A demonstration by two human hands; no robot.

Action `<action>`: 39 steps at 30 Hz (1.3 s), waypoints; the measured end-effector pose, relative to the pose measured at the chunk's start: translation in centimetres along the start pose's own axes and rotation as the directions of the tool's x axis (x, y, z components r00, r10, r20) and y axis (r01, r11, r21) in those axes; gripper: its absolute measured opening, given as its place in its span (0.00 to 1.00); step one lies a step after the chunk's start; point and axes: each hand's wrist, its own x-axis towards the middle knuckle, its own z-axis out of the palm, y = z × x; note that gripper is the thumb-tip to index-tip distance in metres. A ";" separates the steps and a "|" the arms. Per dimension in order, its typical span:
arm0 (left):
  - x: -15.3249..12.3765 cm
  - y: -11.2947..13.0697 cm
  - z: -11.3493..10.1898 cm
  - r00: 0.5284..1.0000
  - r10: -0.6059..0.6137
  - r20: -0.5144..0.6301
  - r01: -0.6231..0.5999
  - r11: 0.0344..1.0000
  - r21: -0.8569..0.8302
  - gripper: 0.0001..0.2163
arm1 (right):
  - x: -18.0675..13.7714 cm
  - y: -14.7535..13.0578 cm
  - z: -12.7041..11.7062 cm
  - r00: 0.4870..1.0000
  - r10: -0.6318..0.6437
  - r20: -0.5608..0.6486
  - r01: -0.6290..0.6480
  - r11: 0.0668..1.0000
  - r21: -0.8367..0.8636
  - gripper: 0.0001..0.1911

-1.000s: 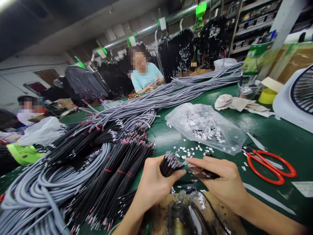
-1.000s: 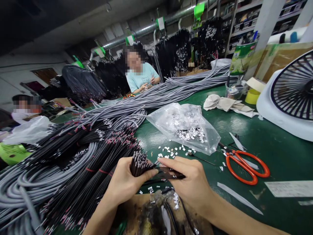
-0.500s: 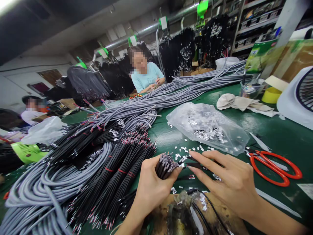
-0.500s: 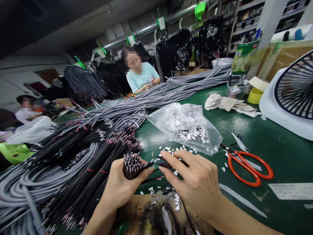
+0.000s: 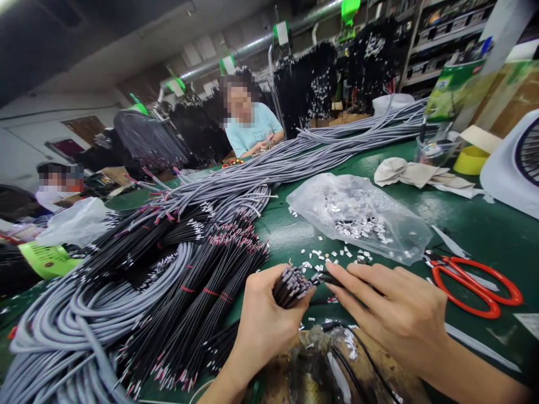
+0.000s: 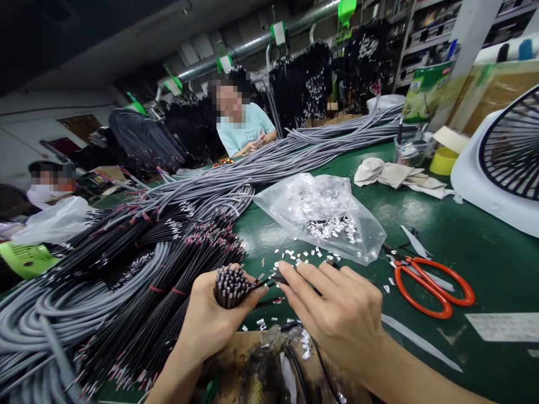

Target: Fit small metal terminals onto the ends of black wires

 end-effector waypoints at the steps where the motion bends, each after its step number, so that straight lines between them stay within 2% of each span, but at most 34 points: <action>1: 0.0 0.0 0.0 1.000 0.004 -0.001 -0.004 1.000 0.012 0.09 | 0.0 0.0 0.0 1.000 -0.010 0.001 0.010 1.000 -0.010 0.14; 8: 0.0 -0.3 -0.1 0.996 0.024 -0.080 -0.023 1.000 0.009 0.07 | 0.1 0.2 -0.2 1.000 -0.008 0.015 0.009 0.998 -0.056 0.15; 14: 0.0 -0.3 -0.1 0.999 0.024 -0.038 -0.021 0.996 0.081 0.08 | 0.3 0.2 -0.4 0.999 -0.007 -0.036 0.005 0.999 -0.045 0.14; 23: -0.1 0.0 0.1 0.999 0.033 -0.031 -0.031 0.996 0.079 0.07 | 0.0 0.1 -0.3 1.000 -0.024 0.016 0.026 0.997 -0.077 0.15; 31: -0.1 -0.3 0.4 1.000 0.030 0.001 -0.030 0.995 0.095 0.07 | 0.0 -0.2 0.0 0.998 -0.031 0.046 0.032 0.999 -0.042 0.11; 33: 0.0 -0.3 0.4 1.000 0.026 0.013 -0.026 0.998 0.051 0.06 | -0.1 -0.2 0.1 0.997 0.019 0.076 -0.021 1.000 0.021 0.09; 35: 0.2 -0.4 0.2 1.000 0.006 0.027 -0.005 1.000 -0.024 0.06 | -0.1 -0.1 0.3 0.985 0.110 0.134 -0.128 0.982 0.135 0.09; 37: 0.4 -0.3 0.0 0.998 -0.026 0.053 0.031 0.994 -0.105 0.06 | 0.1 0.1 0.4 0.955 0.229 0.191 -0.275 0.923 0.270 0.09; 39: 0.5 -0.2 -0.3 0.994 -0.052 0.091 0.067 0.985 -0.161 0.07 | 0.5 0.4 0.5 0.906 0.354 0.234 -0.421 0.821 0.386 0.09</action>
